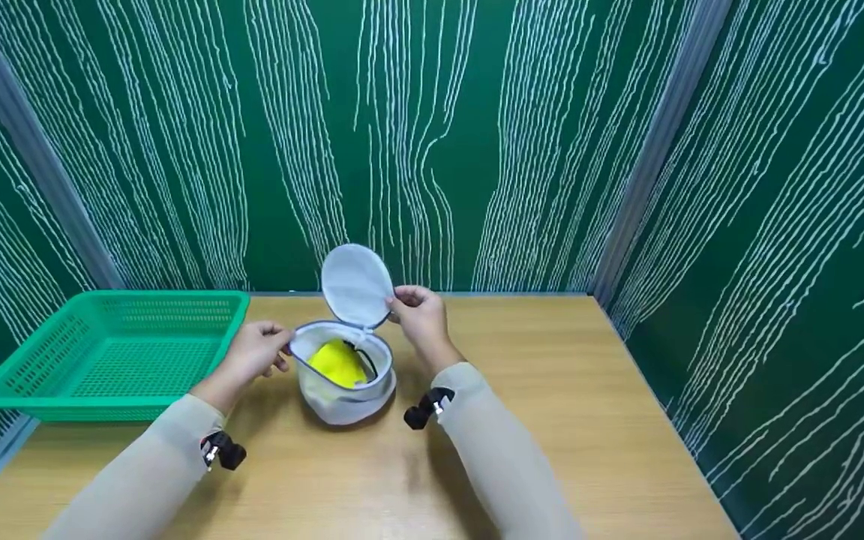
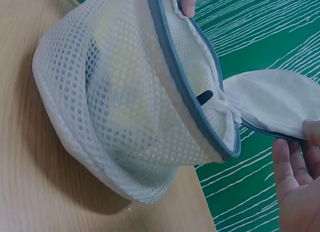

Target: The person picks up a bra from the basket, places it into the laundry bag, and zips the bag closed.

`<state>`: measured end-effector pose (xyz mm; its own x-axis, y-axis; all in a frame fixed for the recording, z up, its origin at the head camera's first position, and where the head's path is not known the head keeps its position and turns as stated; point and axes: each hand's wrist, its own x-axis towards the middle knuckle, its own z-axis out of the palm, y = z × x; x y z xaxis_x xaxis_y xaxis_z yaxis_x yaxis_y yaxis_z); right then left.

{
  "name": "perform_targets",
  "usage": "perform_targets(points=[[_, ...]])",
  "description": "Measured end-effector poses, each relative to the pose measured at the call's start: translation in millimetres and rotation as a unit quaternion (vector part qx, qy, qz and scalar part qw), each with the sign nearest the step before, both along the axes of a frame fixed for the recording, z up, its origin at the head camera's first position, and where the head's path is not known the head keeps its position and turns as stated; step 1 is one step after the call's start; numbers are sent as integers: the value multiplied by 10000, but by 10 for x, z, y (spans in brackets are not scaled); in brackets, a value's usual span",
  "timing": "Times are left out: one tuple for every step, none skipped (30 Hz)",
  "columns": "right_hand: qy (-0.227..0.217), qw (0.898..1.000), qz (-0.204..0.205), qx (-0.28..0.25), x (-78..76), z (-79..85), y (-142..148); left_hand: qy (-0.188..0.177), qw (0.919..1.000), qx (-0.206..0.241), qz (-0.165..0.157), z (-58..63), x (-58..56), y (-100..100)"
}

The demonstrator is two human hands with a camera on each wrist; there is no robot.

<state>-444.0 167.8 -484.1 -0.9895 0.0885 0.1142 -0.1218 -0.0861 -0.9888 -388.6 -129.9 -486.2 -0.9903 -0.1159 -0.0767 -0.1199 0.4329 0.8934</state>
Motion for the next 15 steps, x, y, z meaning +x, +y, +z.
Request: perform_targets(points=[[39,10000,59,27,11,4,-2,20,10000,0,7,-5,1,-9],[75,9999,113,70,21,9,-2,44,10000,2,10,-10,0,-17],[109,9997,183,108,33,13,1,67,10000,1,15,-12,0,-24],[112,9995,257,170,45,17,7,64,10000,5,9,-13,1,-33],[107,9991,333,254,64,23,18,53,10000,10,17,-14,0,-41],[103,9984,434,339,80,23,34,42,10000,14,21,-16,-2,-50],[116,9976,544,406,96,21,48,24,10000,11,21,-17,-1,-57],[153,9966,653,475,113,14,65,1,10000,10,16,-19,0,-64],[201,9953,779,535,130,5,80,-6,10000,2,9,-23,3,-72],[250,9937,893,633,147,-6,98,-6,10000,1,9,-28,4,-79],[305,9918,1003,733,166,-15,116,-12,10000,10,16,-33,4,-85],[366,9895,1115,840,181,-26,134,-21,10000,19,16,-37,7,-93],[439,9871,1218,942,194,-38,150,-34,10000,26,25,-39,11,-100],[515,9840,1326,1071,203,-50,166,-48,10000,47,40,-42,11,-107],[550,9807,1424,1222,215,-58,185,-61,9999,58,58,-40,15,-111]])
